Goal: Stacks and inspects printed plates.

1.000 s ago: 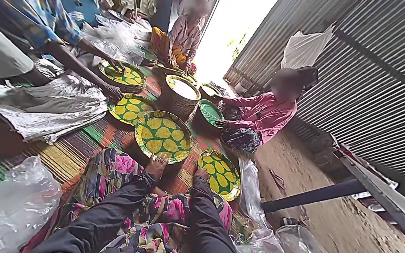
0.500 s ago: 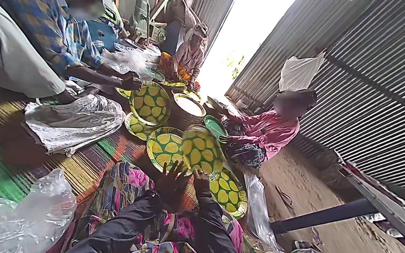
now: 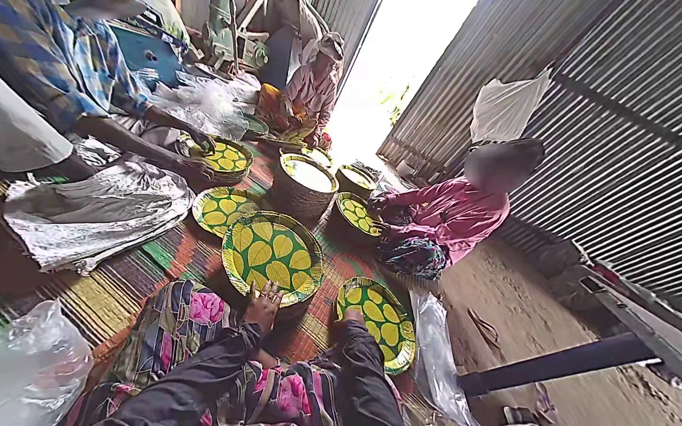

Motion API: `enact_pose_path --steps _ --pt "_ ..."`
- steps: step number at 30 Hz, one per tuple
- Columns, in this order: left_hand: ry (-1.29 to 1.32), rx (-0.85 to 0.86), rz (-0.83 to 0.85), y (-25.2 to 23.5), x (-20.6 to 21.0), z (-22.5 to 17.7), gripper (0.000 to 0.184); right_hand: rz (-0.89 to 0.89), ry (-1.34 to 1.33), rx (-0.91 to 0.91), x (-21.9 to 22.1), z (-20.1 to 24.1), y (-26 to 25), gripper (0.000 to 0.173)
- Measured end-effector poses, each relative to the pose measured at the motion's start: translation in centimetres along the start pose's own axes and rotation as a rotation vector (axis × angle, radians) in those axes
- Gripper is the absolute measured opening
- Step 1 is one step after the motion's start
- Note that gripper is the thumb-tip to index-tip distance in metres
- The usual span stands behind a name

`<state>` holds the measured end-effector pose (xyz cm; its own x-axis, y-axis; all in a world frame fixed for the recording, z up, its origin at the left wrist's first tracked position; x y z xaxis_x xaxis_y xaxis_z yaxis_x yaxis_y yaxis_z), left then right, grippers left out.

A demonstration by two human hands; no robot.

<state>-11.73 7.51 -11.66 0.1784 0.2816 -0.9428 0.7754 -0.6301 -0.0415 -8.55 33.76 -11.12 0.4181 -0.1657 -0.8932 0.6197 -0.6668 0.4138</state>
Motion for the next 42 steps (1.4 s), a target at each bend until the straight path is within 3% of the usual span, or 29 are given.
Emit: enact_pose_path --steps 4,8,12,15,16,17,19,21,24,26,27,30,31,33,35,37,42 --pt "-0.002 -0.006 0.003 -0.3 -0.4 -0.1 0.078 -0.13 -0.04 0.019 -0.6 2.1 0.3 0.038" --pt "0.011 -0.033 -0.017 0.1 -0.1 -0.1 0.069 -0.213 -0.093 0.084 -2.5 1.3 1.4 0.037" --pt "0.004 -0.019 -0.159 0.0 0.0 0.0 0.07 -0.309 -0.315 0.145 -4.5 -1.2 1.2 0.044" --pt "0.019 0.05 -0.363 1.3 -1.7 -0.7 0.076 -0.603 -0.56 0.13 -9.2 -3.2 5.8 0.039" --pt "0.004 0.078 -0.478 2.0 -2.8 -1.1 0.075 -0.862 -0.643 0.076 -10.8 -3.7 7.7 0.033" --pt "-0.037 0.118 -0.612 2.8 -4.2 -1.7 0.072 -0.983 -0.675 -0.006 -11.9 -3.5 9.4 0.03" --pt "-0.087 0.185 -0.739 4.3 -6.3 -3.3 0.059 -0.844 -0.647 -0.207 -12.8 -1.4 12.4 0.032" --pt "-0.136 0.241 -0.806 5.8 -7.8 -5.0 0.047 -0.896 -0.629 -0.537 -10.8 1.8 13.5 0.028" --pt "-0.219 0.28 -0.892 6.5 -8.3 -6.0 0.04 -1.041 -0.37 -0.955 -7.2 6.9 14.5 0.021" --pt "-0.148 0.241 -0.783 5.3 -7.3 -5.0 0.048 -0.958 -0.323 -0.958 -7.0 8.1 13.1 0.026" --pt "-0.076 0.209 -0.649 4.3 -6.6 -4.1 0.053 -0.818 -0.356 -0.847 -7.5 7.7 11.3 0.04" --pt "0.054 0.015 -0.019 1.1 -1.8 -0.8 0.075 -0.475 -0.331 -0.321 -8.0 3.7 4.8 0.061" --pt "0.044 0.0 0.099 0.6 -0.7 -0.4 0.081 -0.369 -0.269 -0.162 -7.0 2.0 2.7 0.063" --pt "0.052 0.043 0.156 0.1 0.0 -0.7 0.083 -0.159 -0.15 0.023 -3.2 -0.7 -0.8 0.062" --pt "0.081 0.127 0.142 -0.1 0.1 -1.3 0.079 0.024 -0.022 0.049 -0.1 -0.7 -1.7 0.054" --pt "0.1 0.195 0.116 0.0 0.4 -1.8 0.076 0.016 0.018 0.017 0.1 0.4 -0.6 0.044" --pt "0.067 0.214 0.088 0.3 0.5 -2.0 0.075 -0.152 0.044 -0.007 -0.5 1.9 1.6 0.041"
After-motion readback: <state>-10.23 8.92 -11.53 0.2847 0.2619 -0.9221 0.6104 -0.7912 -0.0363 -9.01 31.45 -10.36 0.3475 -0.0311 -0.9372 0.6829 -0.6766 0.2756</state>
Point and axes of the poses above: each hand's wrist, its own y-axis away from the middle knuckle, its own x-axis out of the palm, z = x × y, the point moved 9 cm from there along -y, towards the middle knuckle, and after that the axes turned 12 degrees about x, right-handed, at the moved point
